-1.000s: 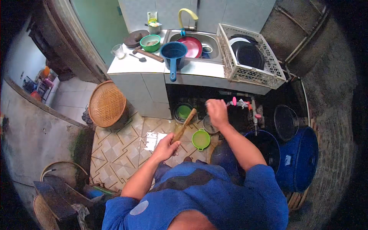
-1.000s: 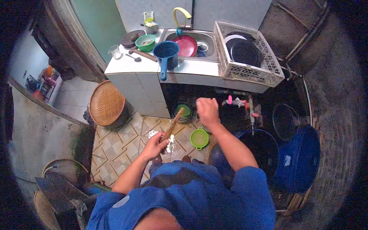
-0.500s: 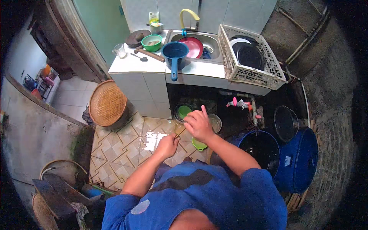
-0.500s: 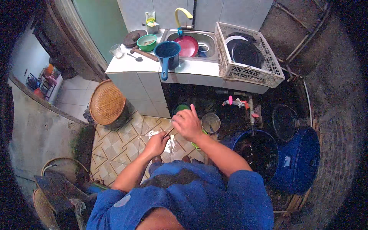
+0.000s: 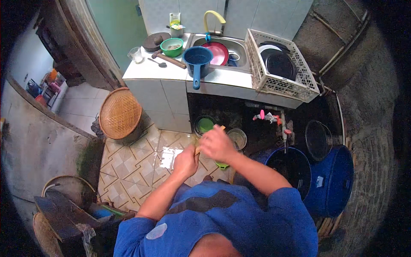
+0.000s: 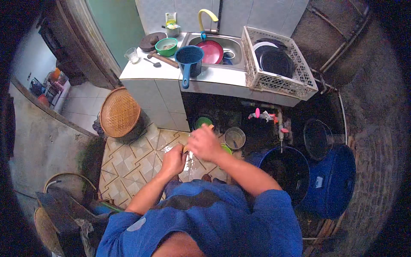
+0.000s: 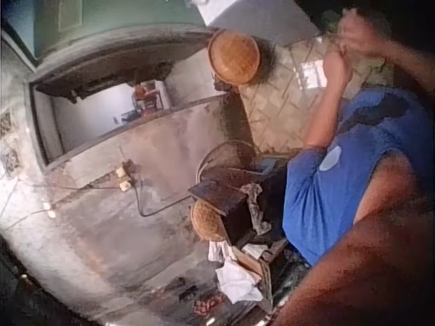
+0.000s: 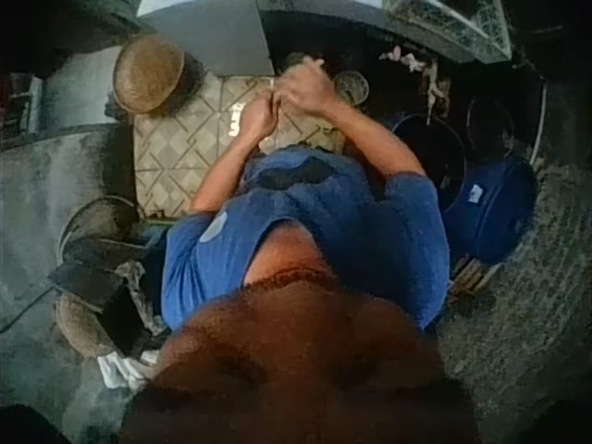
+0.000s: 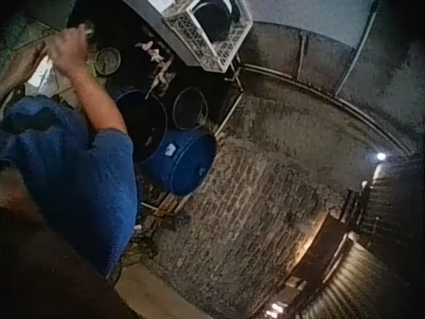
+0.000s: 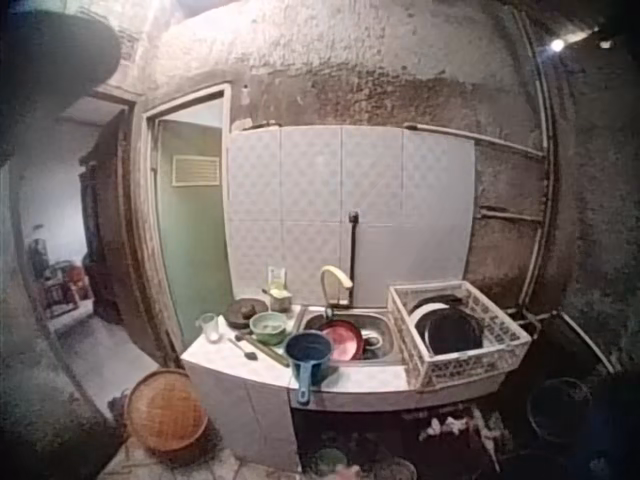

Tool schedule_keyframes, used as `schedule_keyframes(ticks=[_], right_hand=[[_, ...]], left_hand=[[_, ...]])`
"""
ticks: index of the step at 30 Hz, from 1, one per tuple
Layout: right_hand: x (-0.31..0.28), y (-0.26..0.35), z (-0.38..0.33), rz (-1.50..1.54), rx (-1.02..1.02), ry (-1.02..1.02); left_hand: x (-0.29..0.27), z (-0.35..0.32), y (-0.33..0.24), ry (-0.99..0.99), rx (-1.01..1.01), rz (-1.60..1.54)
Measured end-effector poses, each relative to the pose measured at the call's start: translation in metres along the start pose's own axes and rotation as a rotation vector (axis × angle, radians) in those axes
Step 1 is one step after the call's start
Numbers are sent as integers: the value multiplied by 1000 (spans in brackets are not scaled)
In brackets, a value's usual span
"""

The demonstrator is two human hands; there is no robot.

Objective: The person washes and scrubs a large blue plastic basin and its lid, using a scoop to pour water and a scouring pad to scrub the surfaces before rinsing them.

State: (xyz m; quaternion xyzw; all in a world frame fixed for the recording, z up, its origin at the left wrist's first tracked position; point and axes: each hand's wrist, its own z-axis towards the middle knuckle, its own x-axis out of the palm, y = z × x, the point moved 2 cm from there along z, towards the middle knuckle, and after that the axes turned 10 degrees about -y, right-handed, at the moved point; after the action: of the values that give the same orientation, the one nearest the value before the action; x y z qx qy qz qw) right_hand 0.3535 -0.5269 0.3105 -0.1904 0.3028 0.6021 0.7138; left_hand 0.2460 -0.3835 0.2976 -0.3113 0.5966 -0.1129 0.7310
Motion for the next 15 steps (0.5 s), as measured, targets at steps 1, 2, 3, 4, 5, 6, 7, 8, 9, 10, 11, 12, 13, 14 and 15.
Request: schedule_keyframes(ticks=[1,2,3,4,5,6,7,8,9,10,11,12,13,14,15], right_hand=[[0,-19,-6,-83,-44,-10],[-2,-36,-9,19,326,11],[-5,-53,-15,11,478,62],[-10,-67,-22,1,631,116],[-18,-74,-25,-12,731,44],[-25,-78,-25,-21,763,-54],[-34,-78,-25,-31,798,-150],[-38,-67,-15,-11,709,-211],[-40,-50,-3,9,620,-272],[-39,-34,6,26,530,-338],[-29,-17,6,58,473,-230],[-21,-1,12,150,315,-147],[-15,12,14,142,255,-137],[-10,23,15,131,196,-126],[-9,28,15,121,137,-113]], left_hand=[[-3,-2,-1,-8,0,31],[-3,-5,2,-16,18,39],[-4,-6,8,-28,38,46],[-4,-7,12,-39,57,50],[-7,-5,11,-43,42,70],[-14,-4,8,-47,27,91],[-20,-5,4,-47,12,111],[-24,-4,1,-63,15,111],[-21,-3,1,-68,29,103],[-16,-1,2,-74,49,97],[-12,1,2,-76,75,90],[-9,1,1,-108,121,53],[-7,1,-1,-138,170,12],[-5,1,-3,-167,220,-32],[-5,0,-5,-141,219,2]])
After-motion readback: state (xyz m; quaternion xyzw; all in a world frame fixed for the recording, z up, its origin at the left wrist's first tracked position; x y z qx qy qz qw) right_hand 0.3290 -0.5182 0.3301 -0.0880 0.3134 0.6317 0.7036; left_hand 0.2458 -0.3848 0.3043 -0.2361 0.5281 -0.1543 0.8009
